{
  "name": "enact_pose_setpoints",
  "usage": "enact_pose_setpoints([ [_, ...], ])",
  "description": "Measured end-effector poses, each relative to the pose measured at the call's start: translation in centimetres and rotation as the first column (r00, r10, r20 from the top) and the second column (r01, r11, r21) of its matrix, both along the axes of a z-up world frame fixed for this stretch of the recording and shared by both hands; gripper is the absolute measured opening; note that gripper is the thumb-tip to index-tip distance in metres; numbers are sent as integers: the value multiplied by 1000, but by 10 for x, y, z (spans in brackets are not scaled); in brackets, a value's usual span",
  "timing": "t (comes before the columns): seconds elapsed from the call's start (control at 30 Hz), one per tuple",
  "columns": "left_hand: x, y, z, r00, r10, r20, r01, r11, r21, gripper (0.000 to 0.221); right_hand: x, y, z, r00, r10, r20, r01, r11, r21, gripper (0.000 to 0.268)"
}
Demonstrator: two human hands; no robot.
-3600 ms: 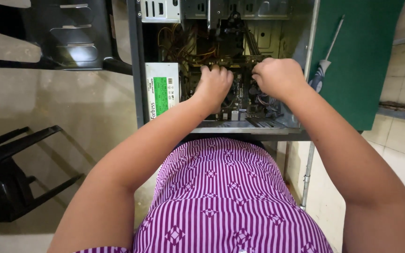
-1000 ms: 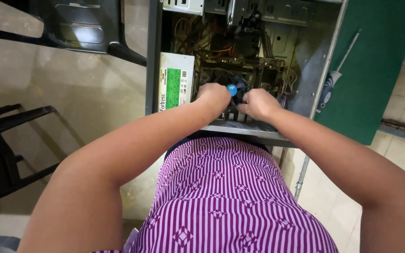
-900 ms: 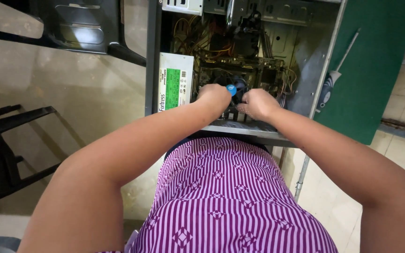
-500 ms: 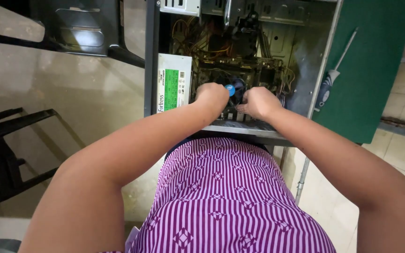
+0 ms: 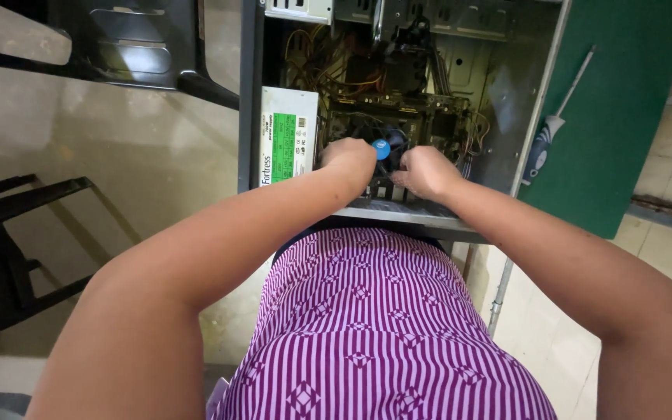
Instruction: Placing and aligning the side panel onto a desktop computer case.
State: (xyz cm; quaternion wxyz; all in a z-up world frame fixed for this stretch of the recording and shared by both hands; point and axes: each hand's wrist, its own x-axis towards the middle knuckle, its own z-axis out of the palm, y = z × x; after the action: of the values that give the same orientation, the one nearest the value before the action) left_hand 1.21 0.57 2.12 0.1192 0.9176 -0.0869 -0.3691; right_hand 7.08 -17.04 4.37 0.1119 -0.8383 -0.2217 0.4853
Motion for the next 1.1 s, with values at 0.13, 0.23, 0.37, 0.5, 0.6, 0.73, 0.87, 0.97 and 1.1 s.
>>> enact_pose_setpoints([
  [0.13, -1, -2, 4, 999, -37, 25, 37, 999, 0, 10, -3, -1, 0, 999, -44, -14, 44, 999, 28, 31],
  [0.23, 1, -3, 4, 997, -69, 26, 69, 998, 10, 14, -3, -1, -2, 999, -45, -27, 45, 999, 24, 33],
  [0.37, -2, -2, 8, 968, -217, 124, 214, 976, 39, 10, -1, -1, -1, 997, -66, -47, 66, 998, 3, 34],
  [0.5, -12, -4, -12, 900, -350, 259, 320, 935, 150, 8, -1, 0, 8, 998, -40, -42, 39, 999, -30, 36],
  [0.6, -12, -5, -3, 864, -325, 385, 261, 942, 209, 9, 2, 1, 10, 998, -36, -44, 35, 999, -31, 38],
  [0.73, 15, 13, 30, 878, -189, 440, 171, 982, 81, 11, 4, 7, 29, 998, 61, -13, -62, 996, -65, 40],
  [0.87, 16, 22, 28, 892, -103, 441, 87, 995, 56, 13, 5, 9, 49, 992, 118, 52, -111, 985, -135, 33],
  [0.97, 2, 18, 9, 945, -5, 327, 2, 1000, 10, 14, 8, 6, 57, 990, 118, 74, -106, 983, -151, 31],
  [1.1, -8, 20, 14, 987, -83, 140, 86, 996, -13, 15, 10, 2, 68, 991, 102, 88, -88, 985, -151, 34],
])
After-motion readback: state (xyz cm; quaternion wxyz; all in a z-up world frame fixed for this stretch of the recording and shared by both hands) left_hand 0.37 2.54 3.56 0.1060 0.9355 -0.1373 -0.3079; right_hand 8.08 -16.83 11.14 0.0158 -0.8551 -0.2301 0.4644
